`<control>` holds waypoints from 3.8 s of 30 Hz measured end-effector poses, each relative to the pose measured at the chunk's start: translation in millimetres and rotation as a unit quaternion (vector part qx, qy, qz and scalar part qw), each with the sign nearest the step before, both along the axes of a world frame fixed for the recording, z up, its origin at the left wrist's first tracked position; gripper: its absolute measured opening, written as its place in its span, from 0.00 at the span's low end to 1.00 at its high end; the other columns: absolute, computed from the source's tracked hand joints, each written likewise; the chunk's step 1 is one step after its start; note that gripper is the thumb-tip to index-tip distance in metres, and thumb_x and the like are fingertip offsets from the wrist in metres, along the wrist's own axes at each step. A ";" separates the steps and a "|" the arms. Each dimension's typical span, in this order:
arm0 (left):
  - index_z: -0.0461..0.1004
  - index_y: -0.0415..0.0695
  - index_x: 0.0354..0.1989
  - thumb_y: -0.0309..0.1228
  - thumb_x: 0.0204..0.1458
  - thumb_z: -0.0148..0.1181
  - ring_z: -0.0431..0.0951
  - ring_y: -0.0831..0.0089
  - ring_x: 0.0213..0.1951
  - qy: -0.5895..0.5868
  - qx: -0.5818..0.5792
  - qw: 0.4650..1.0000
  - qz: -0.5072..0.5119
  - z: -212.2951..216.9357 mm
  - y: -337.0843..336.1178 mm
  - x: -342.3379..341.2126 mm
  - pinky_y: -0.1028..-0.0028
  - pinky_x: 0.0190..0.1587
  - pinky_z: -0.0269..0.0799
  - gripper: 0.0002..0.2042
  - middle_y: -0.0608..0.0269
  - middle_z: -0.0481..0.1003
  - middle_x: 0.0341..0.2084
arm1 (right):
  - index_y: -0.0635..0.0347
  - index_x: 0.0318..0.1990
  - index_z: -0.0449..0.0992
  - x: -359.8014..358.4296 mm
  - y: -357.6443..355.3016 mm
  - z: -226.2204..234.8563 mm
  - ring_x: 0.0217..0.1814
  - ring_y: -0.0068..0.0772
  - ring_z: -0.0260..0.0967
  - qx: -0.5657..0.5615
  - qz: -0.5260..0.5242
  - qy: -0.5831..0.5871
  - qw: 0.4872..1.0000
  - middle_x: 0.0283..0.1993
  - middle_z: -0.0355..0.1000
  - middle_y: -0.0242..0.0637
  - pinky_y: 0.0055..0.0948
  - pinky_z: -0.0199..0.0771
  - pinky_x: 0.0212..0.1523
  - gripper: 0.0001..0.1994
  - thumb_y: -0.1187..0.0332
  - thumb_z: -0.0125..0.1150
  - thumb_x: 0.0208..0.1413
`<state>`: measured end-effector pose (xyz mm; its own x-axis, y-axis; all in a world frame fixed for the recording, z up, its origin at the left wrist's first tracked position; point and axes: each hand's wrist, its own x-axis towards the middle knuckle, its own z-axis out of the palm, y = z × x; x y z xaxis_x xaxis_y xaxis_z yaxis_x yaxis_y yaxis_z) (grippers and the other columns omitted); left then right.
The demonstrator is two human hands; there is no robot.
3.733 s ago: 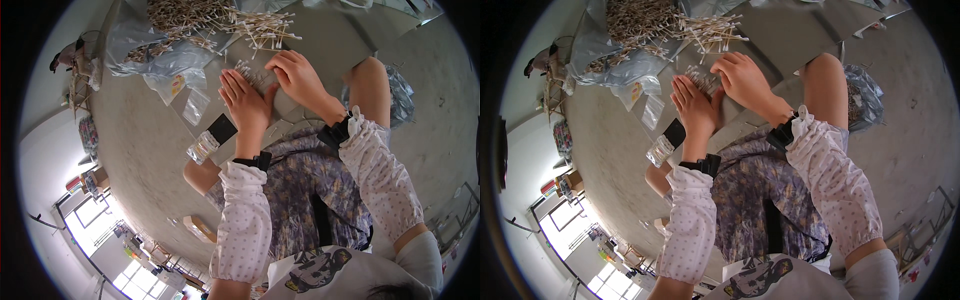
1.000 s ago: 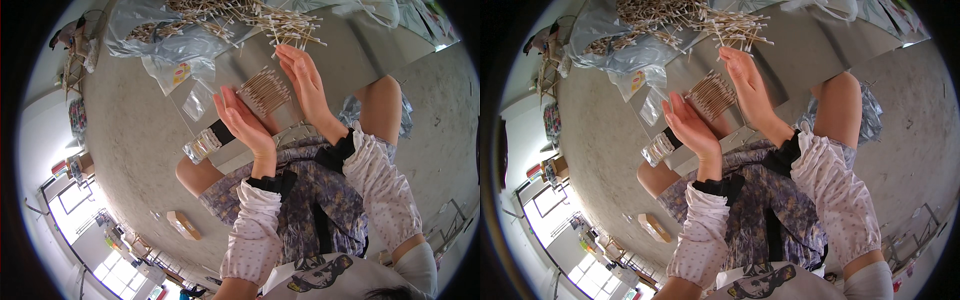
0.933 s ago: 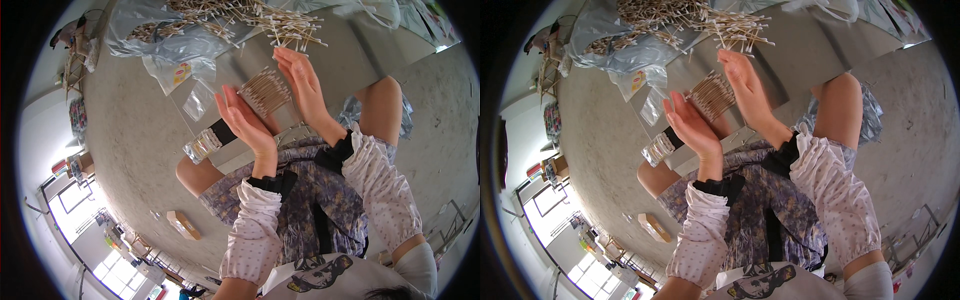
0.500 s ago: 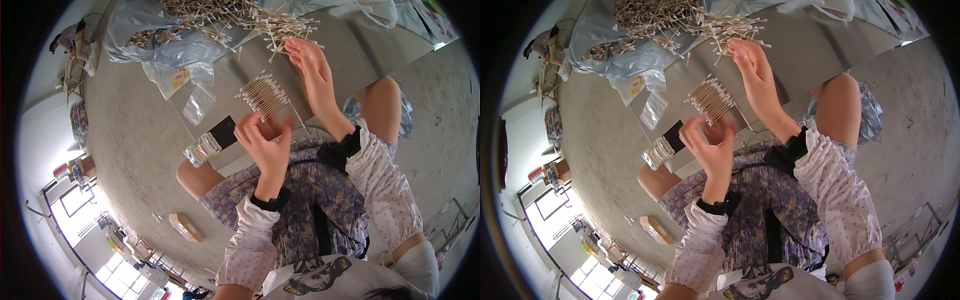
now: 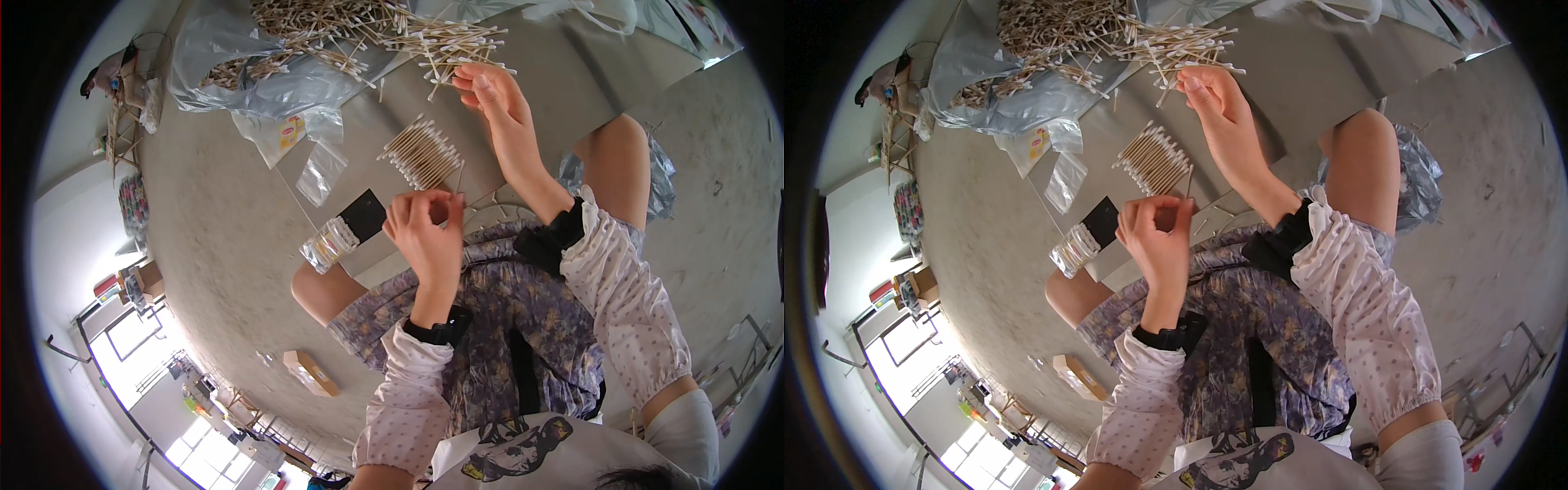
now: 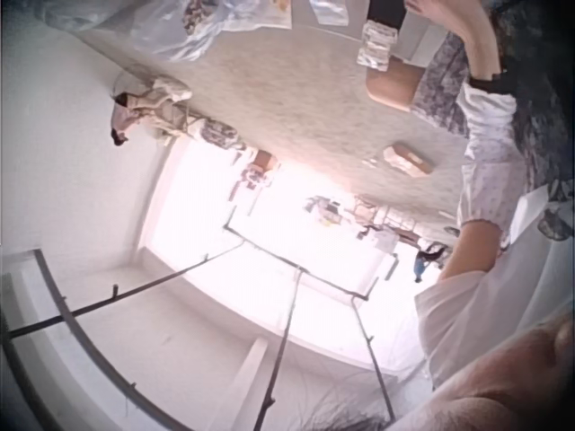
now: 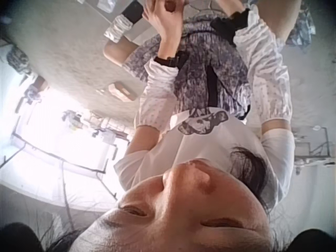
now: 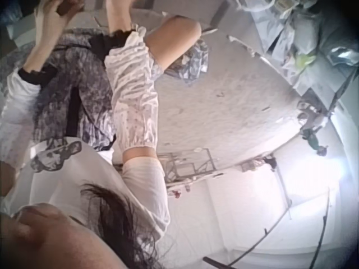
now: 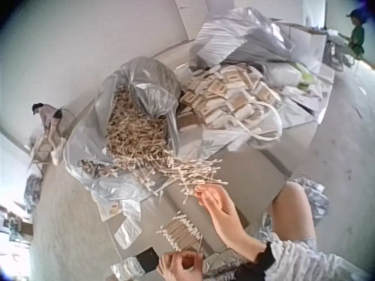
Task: Packing cotton swabs into small plastic bags at a workstation.
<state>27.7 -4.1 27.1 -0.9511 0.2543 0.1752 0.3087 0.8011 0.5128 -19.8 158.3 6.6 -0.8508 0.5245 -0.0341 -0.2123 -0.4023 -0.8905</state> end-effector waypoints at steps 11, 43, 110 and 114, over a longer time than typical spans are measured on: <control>0.74 0.47 0.34 0.32 0.49 0.68 0.68 0.65 0.35 0.019 0.016 0.999 0.031 2.4 -12.3 -42.0 0.63 0.47 0.60 0.09 0.68 0.67 0.27 | 0.66 0.54 0.69 0.8 0.2 0.7 0.58 0.27 0.68 -0.001 0.001 -0.010 1.000 0.53 0.71 0.38 0.26 0.65 0.58 0.19 0.58 0.52 0.68; 0.74 0.44 0.34 0.31 0.54 0.62 0.72 0.62 0.40 0.003 -0.061 0.995 -0.075 12.8 -14.0 -92.2 0.62 0.52 0.60 0.05 0.63 0.72 0.32 | 0.64 0.54 0.70 2.8 -6.3 1.4 0.47 0.18 0.69 0.053 0.030 0.024 0.998 0.45 0.72 0.31 0.19 0.68 0.45 0.13 0.67 0.55 0.66; 0.50 0.40 0.71 0.44 0.67 0.38 0.59 0.58 0.67 -0.136 0.610 0.775 0.090 -9.6 27.8 -60.2 0.63 0.71 0.47 0.29 0.48 0.58 0.66 | 0.60 0.33 0.67 -6.0 -24.4 -2.0 0.55 0.18 0.62 -0.127 0.148 -0.048 0.980 0.57 0.72 0.37 0.21 0.60 0.58 0.14 0.63 0.45 0.70; 0.50 0.39 0.71 0.44 0.67 0.38 0.57 0.59 0.68 -0.115 0.616 0.776 0.072 -14.1 14.0 -59.3 0.63 0.71 0.47 0.29 0.48 0.58 0.67 | 0.61 0.33 0.68 -2.6 -19.2 -0.8 0.54 0.18 0.62 -0.154 0.112 0.017 0.982 0.54 0.72 0.37 0.21 0.62 0.57 0.14 0.63 0.46 0.70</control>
